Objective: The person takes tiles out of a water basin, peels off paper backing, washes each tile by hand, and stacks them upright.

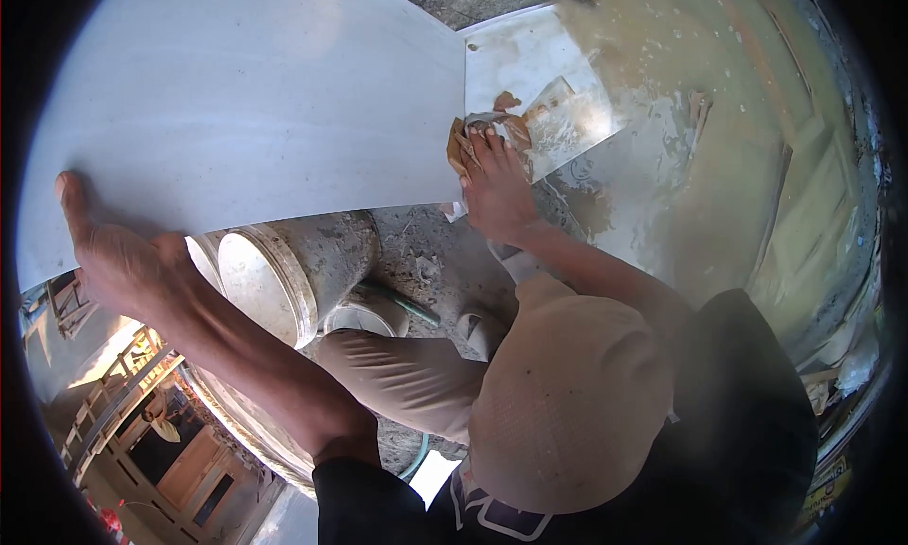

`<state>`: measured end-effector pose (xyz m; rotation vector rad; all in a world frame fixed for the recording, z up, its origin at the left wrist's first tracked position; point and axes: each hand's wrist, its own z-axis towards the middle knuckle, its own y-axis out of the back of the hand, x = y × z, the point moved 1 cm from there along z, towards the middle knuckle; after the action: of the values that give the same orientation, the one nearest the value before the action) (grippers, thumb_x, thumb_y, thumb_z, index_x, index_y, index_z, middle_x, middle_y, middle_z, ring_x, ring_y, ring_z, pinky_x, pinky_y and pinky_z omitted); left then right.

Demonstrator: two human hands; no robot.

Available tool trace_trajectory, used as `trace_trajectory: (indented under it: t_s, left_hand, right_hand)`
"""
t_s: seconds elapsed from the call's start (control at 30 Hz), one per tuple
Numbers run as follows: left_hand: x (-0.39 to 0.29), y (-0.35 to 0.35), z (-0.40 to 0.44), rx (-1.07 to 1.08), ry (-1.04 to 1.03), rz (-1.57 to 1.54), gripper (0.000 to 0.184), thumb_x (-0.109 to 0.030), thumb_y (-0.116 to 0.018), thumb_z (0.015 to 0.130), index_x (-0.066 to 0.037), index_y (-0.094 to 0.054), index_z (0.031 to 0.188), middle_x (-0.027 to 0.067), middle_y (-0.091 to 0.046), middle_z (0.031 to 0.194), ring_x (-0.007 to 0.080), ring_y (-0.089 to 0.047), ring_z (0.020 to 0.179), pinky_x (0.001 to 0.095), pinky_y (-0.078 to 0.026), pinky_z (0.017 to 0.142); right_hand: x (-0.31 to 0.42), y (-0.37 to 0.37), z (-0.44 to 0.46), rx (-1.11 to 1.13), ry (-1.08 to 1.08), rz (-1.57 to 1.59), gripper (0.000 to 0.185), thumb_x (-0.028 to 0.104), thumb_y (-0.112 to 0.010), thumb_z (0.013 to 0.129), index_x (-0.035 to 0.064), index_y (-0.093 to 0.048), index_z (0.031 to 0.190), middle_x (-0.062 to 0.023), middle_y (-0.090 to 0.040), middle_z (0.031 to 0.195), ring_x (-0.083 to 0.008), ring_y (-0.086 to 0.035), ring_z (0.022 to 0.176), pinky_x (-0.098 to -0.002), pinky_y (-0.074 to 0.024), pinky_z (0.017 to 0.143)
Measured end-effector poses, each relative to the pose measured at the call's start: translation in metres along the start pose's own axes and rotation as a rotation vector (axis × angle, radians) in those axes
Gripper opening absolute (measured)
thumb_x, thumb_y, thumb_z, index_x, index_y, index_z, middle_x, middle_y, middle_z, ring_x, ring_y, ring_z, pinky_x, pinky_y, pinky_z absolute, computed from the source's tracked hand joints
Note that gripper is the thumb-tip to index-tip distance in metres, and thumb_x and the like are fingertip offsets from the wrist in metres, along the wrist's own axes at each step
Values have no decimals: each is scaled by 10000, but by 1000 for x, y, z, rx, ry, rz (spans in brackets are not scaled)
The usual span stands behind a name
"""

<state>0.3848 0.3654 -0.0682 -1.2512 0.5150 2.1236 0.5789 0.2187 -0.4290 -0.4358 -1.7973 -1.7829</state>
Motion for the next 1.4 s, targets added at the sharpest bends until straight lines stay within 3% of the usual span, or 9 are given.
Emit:
trace_trajectory:
  t_s: [0.2, 0.3, 0.4, 0.53, 0.8, 0.9, 1.1, 1.2, 1.4]
  left_hand:
    - [-1, 2, -7, -65, 14, 74, 421, -158, -807, 990, 187, -698, 1205, 240, -754, 1169, 285, -773, 954, 420, -686, 824]
    - [-5, -4, -10, -61, -3, 38, 426, -159, -807, 989, 196, -693, 1195, 253, -754, 1156, 286, -779, 925, 423, -699, 809]
    - [-4, -4, -10, -17, -7, 19, 441, -164, -807, 989, 202, -684, 1201, 254, -751, 1155, 286, -781, 927, 431, -705, 819]
    - [-10, -4, -11, -17, 30, 3, 457, -168, -808, 989, 197, -674, 1229, 246, -743, 1171, 287, -779, 932, 422, -706, 828]
    - [-17, -9, -16, 30, 45, -38, 524, -239, -820, 989, 156, -664, 1296, 220, -741, 1213, 274, -767, 976, 394, -682, 842]
    - [-13, -8, -17, 6, 45, -26, 496, -231, -785, 1024, 182, -670, 1272, 206, -746, 1208, 269, -763, 976, 398, -675, 832]
    - [-1, 6, -17, -66, 84, -21, 471, -213, -770, 1038, 192, -676, 1258, 211, -750, 1198, 268, -764, 967, 390, -675, 811]
    - [3, 11, -18, -72, 110, -22, 474, -213, -765, 1042, 198, -670, 1258, 222, -746, 1201, 274, -765, 970, 393, -679, 819]
    - [-2, -2, -3, -113, 174, 6, 485, -213, -757, 1046, 202, -647, 1272, 214, -736, 1199, 287, -761, 982, 408, -676, 846]
  right_hand:
    - [2, -20, 49, -321, -207, 259, 540, 238, -492, 1107, -119, -518, 1511, -321, -410, 1655, -515, -364, 1545, -595, -301, 1274]
    - [47, -6, -5, -295, 19, 391, 564, 282, -455, 1138, -95, -486, 1557, -330, -375, 1676, -528, -377, 1537, -611, -299, 1268]
    - [30, -16, 29, -256, -70, 511, 600, 274, -418, 1149, -51, -350, 1649, -351, -325, 1691, -544, -302, 1570, -572, -259, 1309]
    - [-16, -11, 135, -337, -402, 682, 586, 291, -419, 1149, 5, -390, 1660, -288, -351, 1709, -448, -343, 1580, -467, -292, 1308]
    - [143, 127, 191, -712, 356, 620, 534, 323, -524, 1118, -14, -578, 1529, -319, -461, 1629, -502, -499, 1470, -504, -424, 1221]
    - [114, 115, 250, -740, 178, 644, 528, 300, -576, 1056, -15, -602, 1480, -288, -520, 1554, -495, -519, 1421, -575, -421, 1192]
    - [-8, 25, 225, -412, -349, 515, 596, 330, -406, 1127, 15, -425, 1633, -271, -421, 1646, -442, -479, 1479, -517, -395, 1247]
    - [-61, -8, 190, -521, -226, 379, 560, 297, -419, 1130, 7, -471, 1606, -311, -506, 1571, -486, -499, 1451, -508, -390, 1243]
    - [-35, 18, 128, -190, -311, 307, 594, 220, -385, 1125, -17, -341, 1668, -277, -370, 1695, -440, -391, 1550, -500, -312, 1307]
